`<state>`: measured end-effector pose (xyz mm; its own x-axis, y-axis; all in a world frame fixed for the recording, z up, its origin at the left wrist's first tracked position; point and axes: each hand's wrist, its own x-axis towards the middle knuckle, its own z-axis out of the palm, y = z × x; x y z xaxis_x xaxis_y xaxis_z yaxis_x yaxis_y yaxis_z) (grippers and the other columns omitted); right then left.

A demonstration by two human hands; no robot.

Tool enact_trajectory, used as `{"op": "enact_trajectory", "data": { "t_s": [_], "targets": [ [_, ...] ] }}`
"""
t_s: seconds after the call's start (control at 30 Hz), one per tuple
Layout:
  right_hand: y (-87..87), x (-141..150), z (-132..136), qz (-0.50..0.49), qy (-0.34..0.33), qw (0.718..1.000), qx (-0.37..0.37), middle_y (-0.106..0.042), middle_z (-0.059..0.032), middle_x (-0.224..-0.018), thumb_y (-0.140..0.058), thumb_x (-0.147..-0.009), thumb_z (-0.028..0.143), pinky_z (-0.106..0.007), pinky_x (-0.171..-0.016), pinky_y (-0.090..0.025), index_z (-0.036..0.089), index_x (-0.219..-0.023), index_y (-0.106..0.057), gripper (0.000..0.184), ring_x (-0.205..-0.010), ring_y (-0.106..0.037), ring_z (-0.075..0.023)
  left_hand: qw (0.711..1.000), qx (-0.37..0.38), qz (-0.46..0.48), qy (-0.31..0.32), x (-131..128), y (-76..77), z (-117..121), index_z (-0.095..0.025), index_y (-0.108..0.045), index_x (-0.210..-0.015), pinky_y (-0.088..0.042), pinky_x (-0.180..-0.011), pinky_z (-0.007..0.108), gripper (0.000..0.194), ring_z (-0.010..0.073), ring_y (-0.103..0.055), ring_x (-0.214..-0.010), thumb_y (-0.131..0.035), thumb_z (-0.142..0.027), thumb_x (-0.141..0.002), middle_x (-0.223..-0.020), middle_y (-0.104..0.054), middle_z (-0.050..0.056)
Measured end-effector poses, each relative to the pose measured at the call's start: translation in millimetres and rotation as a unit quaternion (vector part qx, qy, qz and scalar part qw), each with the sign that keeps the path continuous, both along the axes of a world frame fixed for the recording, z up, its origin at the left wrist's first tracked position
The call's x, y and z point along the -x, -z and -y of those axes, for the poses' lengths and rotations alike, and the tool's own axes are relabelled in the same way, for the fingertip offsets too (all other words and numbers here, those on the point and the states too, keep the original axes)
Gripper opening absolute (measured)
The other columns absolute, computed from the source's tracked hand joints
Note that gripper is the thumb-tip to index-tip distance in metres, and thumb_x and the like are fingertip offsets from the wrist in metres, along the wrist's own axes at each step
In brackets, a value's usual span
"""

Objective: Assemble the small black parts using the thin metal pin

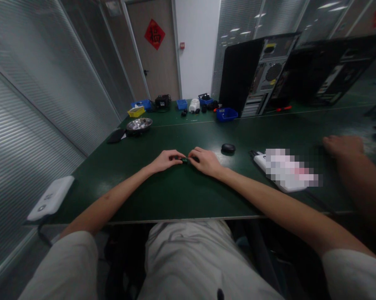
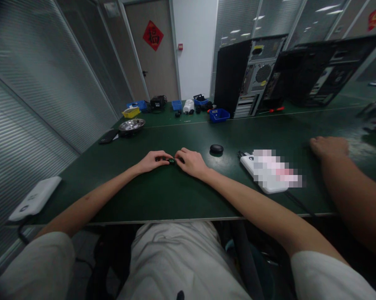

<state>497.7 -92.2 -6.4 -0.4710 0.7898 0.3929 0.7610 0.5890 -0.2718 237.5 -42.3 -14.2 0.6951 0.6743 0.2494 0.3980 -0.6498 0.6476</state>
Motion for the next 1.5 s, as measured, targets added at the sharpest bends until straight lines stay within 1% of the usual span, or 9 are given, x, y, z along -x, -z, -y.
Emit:
{"op": "enact_trajectory", "data": {
  "t_s": [0.13, 0.3, 0.5, 0.67, 0.87, 1.07, 1.3, 1.4, 1.5],
  "targets": [
    [-1.4, -2, -1, 0.008, 0.017, 1.0, 0.009, -0.068, -0.0038, -0.106, -0.056, -0.1, 0.037, -0.028, -0.065, -0.033, 0.025, -0.108, -0.071, 0.021, -0.083, -0.06, -0.0171, 1.0, -0.002, 0.001, 0.001, 0, 0.0, 0, -0.022, -0.072, -0.127, -0.044, -0.07, 0.027, 0.037, 0.0145, -0.056, -0.076, -0.068, -0.041, -0.096, -0.104, -0.068, 0.006],
    [-2.3, -3, -1, 0.023, 0.023, 0.999, 0.026, -0.069, -0.0037, -0.103, -0.059, -0.097, 0.035, -0.029, -0.065, -0.034, 0.025, -0.105, -0.072, 0.019, -0.082, -0.06, -0.0176, 1.0, -0.011, 0.001, 0.006, -1, -1.8, 1, -0.021, -0.074, -0.123, -0.043, -0.07, 0.028, 0.035, 0.0152, -0.056, -0.077, -0.067, -0.042, -0.096, -0.104, -0.068, 0.006],
    [-2.4, -2, 0, 0.015, 0.018, 1.0, 0.016, -0.069, -0.0033, -0.103, -0.058, -0.097, 0.035, -0.029, -0.066, -0.034, 0.025, -0.102, -0.072, 0.018, -0.082, -0.06, -0.0175, 1.0, -0.015, 0.001, 0.02, -1, -5.2, 4, -0.021, -0.076, -0.121, -0.044, -0.074, 0.029, 0.031, 0.0163, -0.057, -0.082, -0.066, -0.039, -0.098, -0.106, -0.068, 0.007],
    [-1.6, -3, -1, 0.011, 0.02, 1.0, 0.009, -0.069, -0.0032, -0.102, -0.058, -0.097, 0.035, -0.029, -0.065, -0.033, 0.025, -0.102, -0.072, 0.018, -0.081, -0.06, -0.0174, 1.0, -0.015, -0.004, 0.013, -1, -3.2, 2, -0.022, -0.076, -0.121, -0.044, -0.073, 0.029, 0.031, 0.0161, -0.058, -0.081, -0.066, -0.04, -0.097, -0.106, -0.068, 0.007],
    [-3.1, 0, 6, -0.002, 0.0, 1.0, -0.01, -0.068, -0.0029, -0.103, -0.057, -0.098, 0.036, -0.029, -0.064, -0.032, 0.025, -0.103, -0.071, 0.019, -0.079, -0.059, -0.0163, 1.0, -0.025, -0.006, 0.003, -2, -2.2, 2, -0.021, -0.076, -0.12, -0.044, -0.072, 0.028, 0.032, 0.0156, -0.057, -0.079, -0.065, -0.041, -0.098, -0.104, -0.068, 0.007],
    [-2.9, 4, 11, 0.014, -0.031, 0.999, -0.009, -0.068, -0.0022, -0.104, -0.057, -0.098, 0.035, -0.029, -0.064, -0.031, 0.026, -0.104, -0.071, 0.018, -0.076, -0.057, -0.0154, 0.999, -0.031, -0.003, 0.013, -1, -2.3, 2, -0.022, -0.076, -0.12, -0.045, -0.074, 0.029, 0.032, 0.0163, -0.059, -0.082, -0.063, -0.042, -0.099, -0.105, -0.068, 0.007],
    [-4.8, 1, 5, -0.002, 0.018, 1.0, 0.01, -0.068, -0.0035, -0.104, -0.056, -0.099, 0.036, -0.029, -0.066, -0.034, 0.025, -0.105, -0.072, 0.02, -0.083, -0.06, -0.0172, 0.999, -0.036, 0.002, 0.022, 0, -1.8, 3, -0.024, -0.074, -0.128, -0.045, -0.073, 0.028, 0.032, 0.0162, -0.06, -0.084, -0.061, -0.038, -0.101, -0.108, -0.066, 0.007],
    [-5.0, 0, 5, -0.001, 0.018, 1.0, 0.017, -0.068, -0.0037, -0.106, -0.056, -0.099, 0.036, -0.029, -0.068, -0.036, 0.025, -0.106, -0.072, 0.021, -0.084, -0.061, -0.0174, 0.999, -0.051, -0.003, 0.013, 0, -3.4, 5, -0.026, -0.074, -0.128, -0.047, -0.076, 0.03, 0.032, 0.0174, -0.06, -0.087, -0.059, -0.037, -0.102, -0.109, -0.065, 0.007],
    [-4.3, 0, 5, 0.009, 0.015, 1.0, 0.019, -0.069, -0.0033, -0.106, -0.056, -0.099, 0.037, -0.029, -0.066, -0.035, 0.025, -0.106, -0.072, 0.021, -0.081, -0.06, -0.0169, 0.997, -0.071, -0.009, 0.009, 1, -4.5, 6, -0.028, -0.075, -0.126, -0.048, -0.078, 0.031, 0.03, 0.018, -0.059, -0.09, -0.059, -0.036, -0.102, -0.107, -0.063, 0.007]
  ]
}}
